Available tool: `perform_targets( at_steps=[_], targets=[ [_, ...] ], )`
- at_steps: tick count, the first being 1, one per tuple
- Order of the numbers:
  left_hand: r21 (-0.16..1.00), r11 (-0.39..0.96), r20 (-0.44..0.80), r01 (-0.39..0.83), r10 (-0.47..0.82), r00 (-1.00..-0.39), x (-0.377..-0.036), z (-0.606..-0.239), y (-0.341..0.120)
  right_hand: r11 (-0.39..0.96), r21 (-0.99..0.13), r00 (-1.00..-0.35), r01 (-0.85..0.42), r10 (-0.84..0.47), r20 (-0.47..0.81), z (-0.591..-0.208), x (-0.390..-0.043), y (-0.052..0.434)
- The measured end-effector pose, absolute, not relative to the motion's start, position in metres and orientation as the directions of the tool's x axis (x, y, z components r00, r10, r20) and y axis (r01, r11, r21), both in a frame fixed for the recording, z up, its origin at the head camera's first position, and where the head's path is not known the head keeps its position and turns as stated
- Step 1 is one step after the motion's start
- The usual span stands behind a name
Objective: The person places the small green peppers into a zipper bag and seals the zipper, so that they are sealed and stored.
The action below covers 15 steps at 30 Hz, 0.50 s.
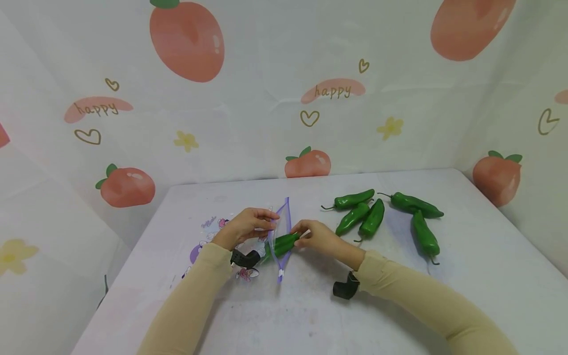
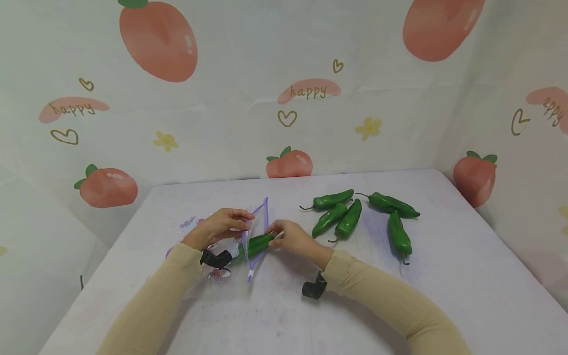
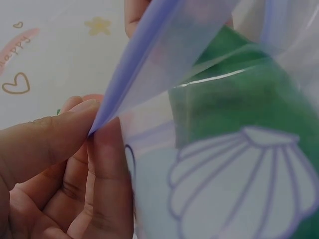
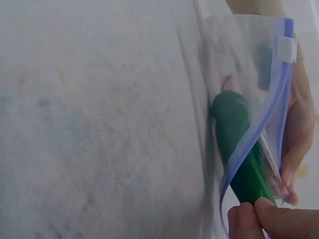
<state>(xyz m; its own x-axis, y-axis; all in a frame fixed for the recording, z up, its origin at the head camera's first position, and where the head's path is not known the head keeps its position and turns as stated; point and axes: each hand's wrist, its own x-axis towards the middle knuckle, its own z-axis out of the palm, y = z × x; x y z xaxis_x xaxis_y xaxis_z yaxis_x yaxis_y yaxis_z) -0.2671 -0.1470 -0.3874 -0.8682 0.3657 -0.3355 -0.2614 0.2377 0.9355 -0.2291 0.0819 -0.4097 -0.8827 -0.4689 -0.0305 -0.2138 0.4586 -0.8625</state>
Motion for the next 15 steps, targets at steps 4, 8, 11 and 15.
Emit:
perform_targets(
  at_steps=[4, 8, 11, 15],
  targets=[
    [0.938, 0.237, -0.328, -0.254, 0.365, -0.871, -0.2676, -0.3882, -0.1460, 0.465, -0.856, -0.876, -0.228, -0.481, -0.028, -0.4105, -0.2280, 0.0782],
    [0.939, 0.242, -0.324, -0.246, 0.368, -0.872, -0.2674, -0.3884, -0.1455, 0.473, -0.844, -0.864, -0.251, -0.502, -0.024, -0.4119, -0.2278, 0.0754],
    [0.939, 0.239, -0.325, -0.248, 0.372, -0.870, -0.2673, -0.3889, -0.1455, 0.479, -0.834, -0.852, -0.273, -0.524, -0.023, -0.4135, -0.2281, 0.0736],
    [0.940, 0.231, -0.326, -0.252, 0.376, -0.867, -0.2678, -0.3902, -0.1457, 0.497, -0.816, -0.842, -0.296, -0.539, -0.023, -0.4151, -0.2285, 0.0715]
  ],
)
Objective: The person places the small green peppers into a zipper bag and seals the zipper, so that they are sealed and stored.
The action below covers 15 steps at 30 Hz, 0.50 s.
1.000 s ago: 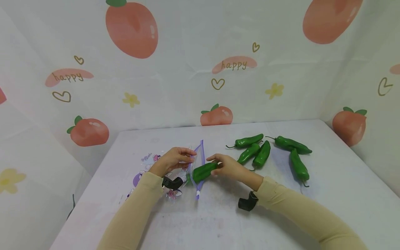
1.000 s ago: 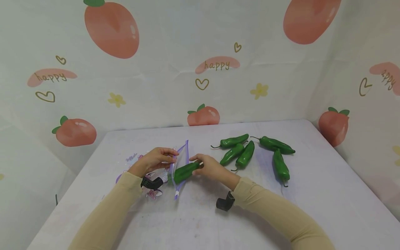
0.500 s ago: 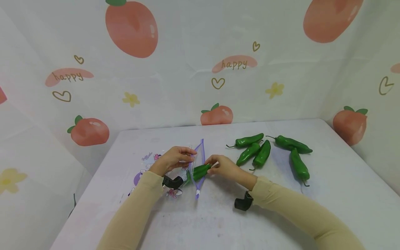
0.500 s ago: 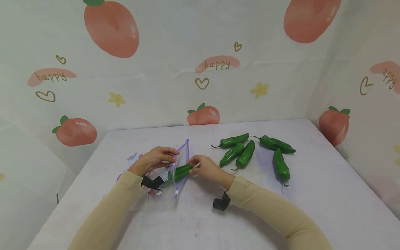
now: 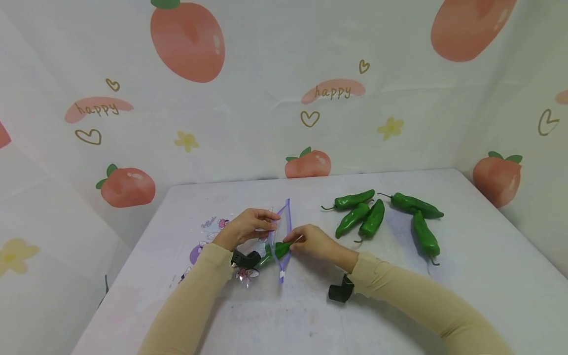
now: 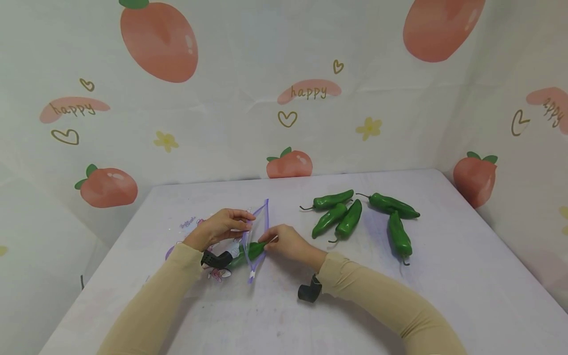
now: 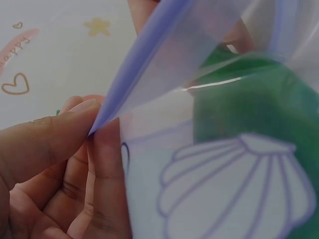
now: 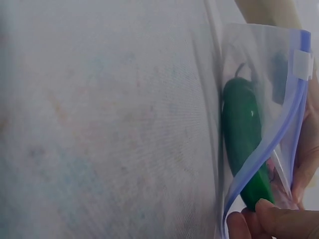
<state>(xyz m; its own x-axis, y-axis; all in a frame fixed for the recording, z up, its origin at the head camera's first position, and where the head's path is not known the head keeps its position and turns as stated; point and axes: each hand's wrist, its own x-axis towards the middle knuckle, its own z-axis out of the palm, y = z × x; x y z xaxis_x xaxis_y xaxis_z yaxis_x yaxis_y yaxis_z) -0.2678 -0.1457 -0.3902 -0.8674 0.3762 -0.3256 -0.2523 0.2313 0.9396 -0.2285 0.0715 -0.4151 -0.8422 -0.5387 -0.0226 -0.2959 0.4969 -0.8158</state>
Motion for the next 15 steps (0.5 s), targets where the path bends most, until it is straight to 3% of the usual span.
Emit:
perform_targets(
  at_steps=[15],
  targets=[
    [0.937, 0.235, -0.330, -0.257, 0.366, -0.870, -0.2685, -0.3886, -0.1444, 0.507, -0.804, -0.828, -0.309, -0.560, -0.035, -0.4146, -0.2281, 0.0679]
  ],
)
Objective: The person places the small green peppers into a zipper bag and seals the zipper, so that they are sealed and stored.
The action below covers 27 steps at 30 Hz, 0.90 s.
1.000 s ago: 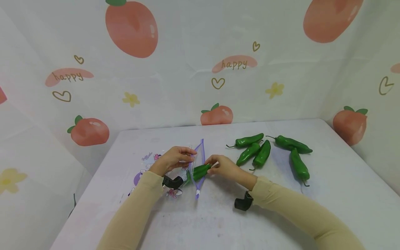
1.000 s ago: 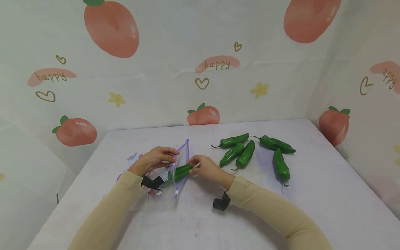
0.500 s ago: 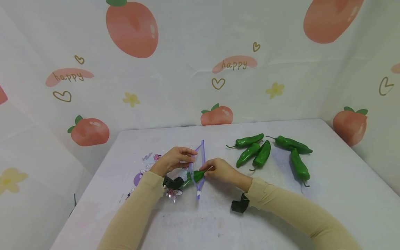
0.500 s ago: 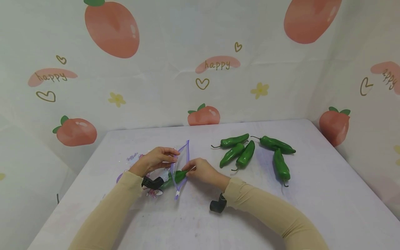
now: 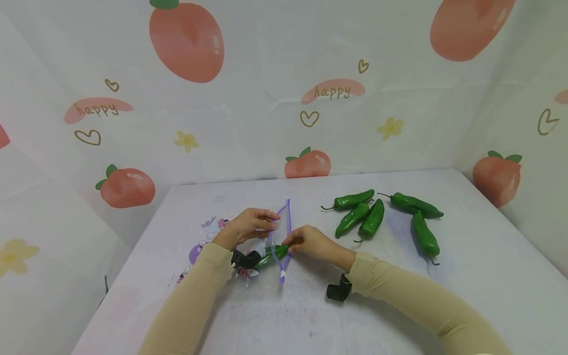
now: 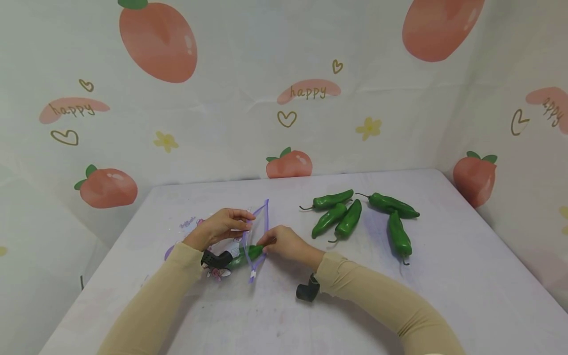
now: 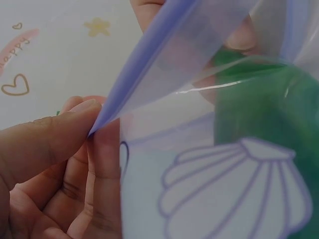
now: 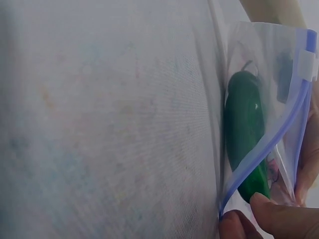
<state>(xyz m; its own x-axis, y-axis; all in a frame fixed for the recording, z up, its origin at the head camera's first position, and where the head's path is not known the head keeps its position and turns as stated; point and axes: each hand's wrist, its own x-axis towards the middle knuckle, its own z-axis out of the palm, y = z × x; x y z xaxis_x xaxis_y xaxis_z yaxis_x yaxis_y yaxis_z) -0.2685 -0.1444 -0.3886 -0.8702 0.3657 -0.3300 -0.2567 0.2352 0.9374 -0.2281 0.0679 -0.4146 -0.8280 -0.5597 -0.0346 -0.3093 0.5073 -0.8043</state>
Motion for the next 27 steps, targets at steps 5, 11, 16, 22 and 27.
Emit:
perform_targets(
  at_steps=[5, 11, 16, 22, 27],
  targets=[
    [0.936, 0.236, -0.333, -0.260, 0.363, -0.870, -0.2679, -0.3881, -0.1444, 0.518, -0.799, -0.829, -0.307, -0.558, -0.044, -0.4124, -0.2268, 0.0669],
    [0.936, 0.241, -0.333, -0.258, 0.358, -0.872, -0.2666, -0.3865, -0.1441, 0.529, -0.794, -0.831, -0.299, -0.554, -0.055, -0.4102, -0.2268, 0.0661],
    [0.936, 0.242, -0.331, -0.254, 0.364, -0.871, -0.2665, -0.3859, -0.1443, 0.532, -0.797, -0.830, -0.287, -0.553, -0.071, -0.4094, -0.2278, 0.0658],
    [0.938, 0.228, -0.330, -0.261, 0.362, -0.872, -0.2673, -0.3865, -0.1447, 0.515, -0.812, -0.826, -0.275, -0.559, -0.075, -0.4101, -0.2291, 0.0657],
    [0.939, 0.225, -0.329, -0.261, 0.362, -0.872, -0.2675, -0.3874, -0.1451, 0.495, -0.829, -0.825, -0.262, -0.560, -0.074, -0.4118, -0.2307, 0.0671]
  ],
)
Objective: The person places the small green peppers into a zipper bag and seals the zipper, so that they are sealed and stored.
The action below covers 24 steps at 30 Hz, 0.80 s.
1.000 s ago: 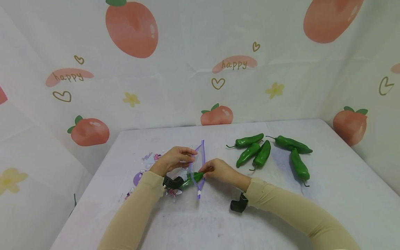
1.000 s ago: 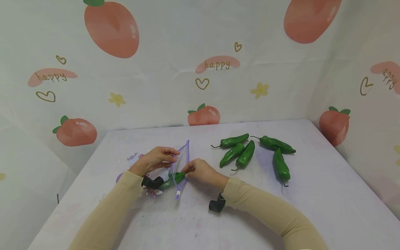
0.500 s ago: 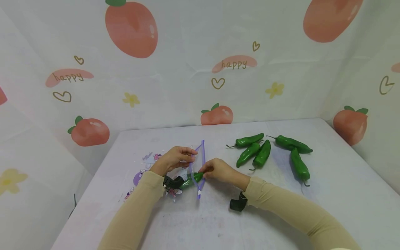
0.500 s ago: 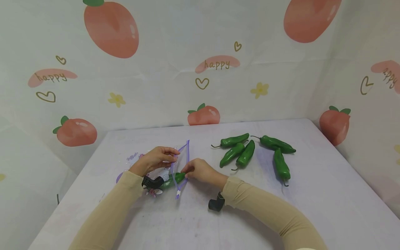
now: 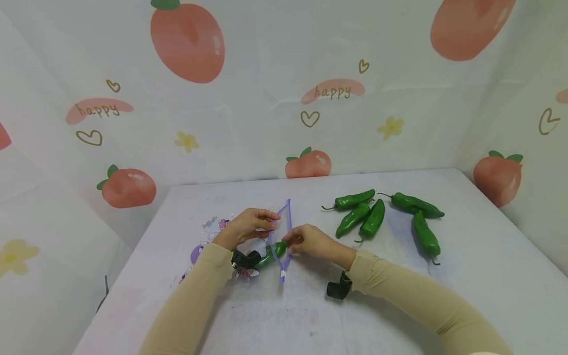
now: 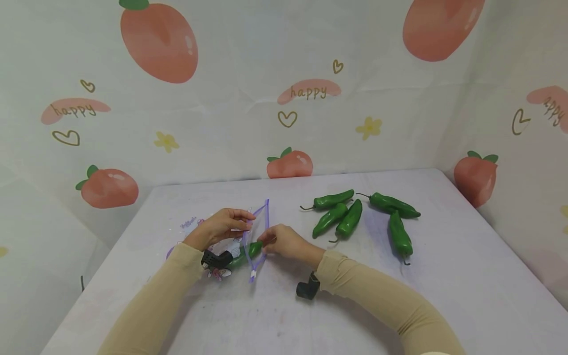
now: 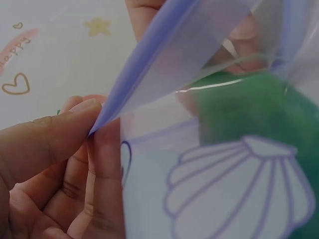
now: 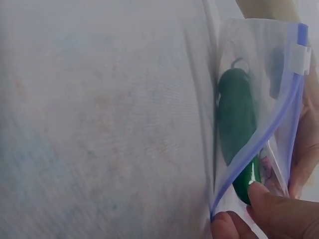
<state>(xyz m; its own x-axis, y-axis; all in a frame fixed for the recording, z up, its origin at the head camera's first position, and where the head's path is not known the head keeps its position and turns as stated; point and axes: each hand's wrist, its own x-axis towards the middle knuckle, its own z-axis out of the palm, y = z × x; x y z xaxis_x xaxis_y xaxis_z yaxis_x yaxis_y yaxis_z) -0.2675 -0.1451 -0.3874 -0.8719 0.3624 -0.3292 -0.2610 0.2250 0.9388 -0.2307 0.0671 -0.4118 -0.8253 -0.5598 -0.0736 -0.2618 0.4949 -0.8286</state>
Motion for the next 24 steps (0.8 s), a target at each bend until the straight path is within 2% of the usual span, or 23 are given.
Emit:
perform_targets(
  at_steps=[13, 24],
  targets=[
    [0.936, 0.239, -0.333, -0.260, 0.354, -0.874, -0.268, -0.389, -0.146, 0.439, -0.860, -0.831, -0.259, -0.555, -0.033, -0.388, -0.233, 0.084],
    [0.935, 0.242, -0.334, -0.259, 0.353, -0.874, -0.267, -0.388, -0.147, 0.407, -0.880, -0.872, -0.245, -0.489, 0.017, -0.346, -0.231, 0.115]
  ],
)
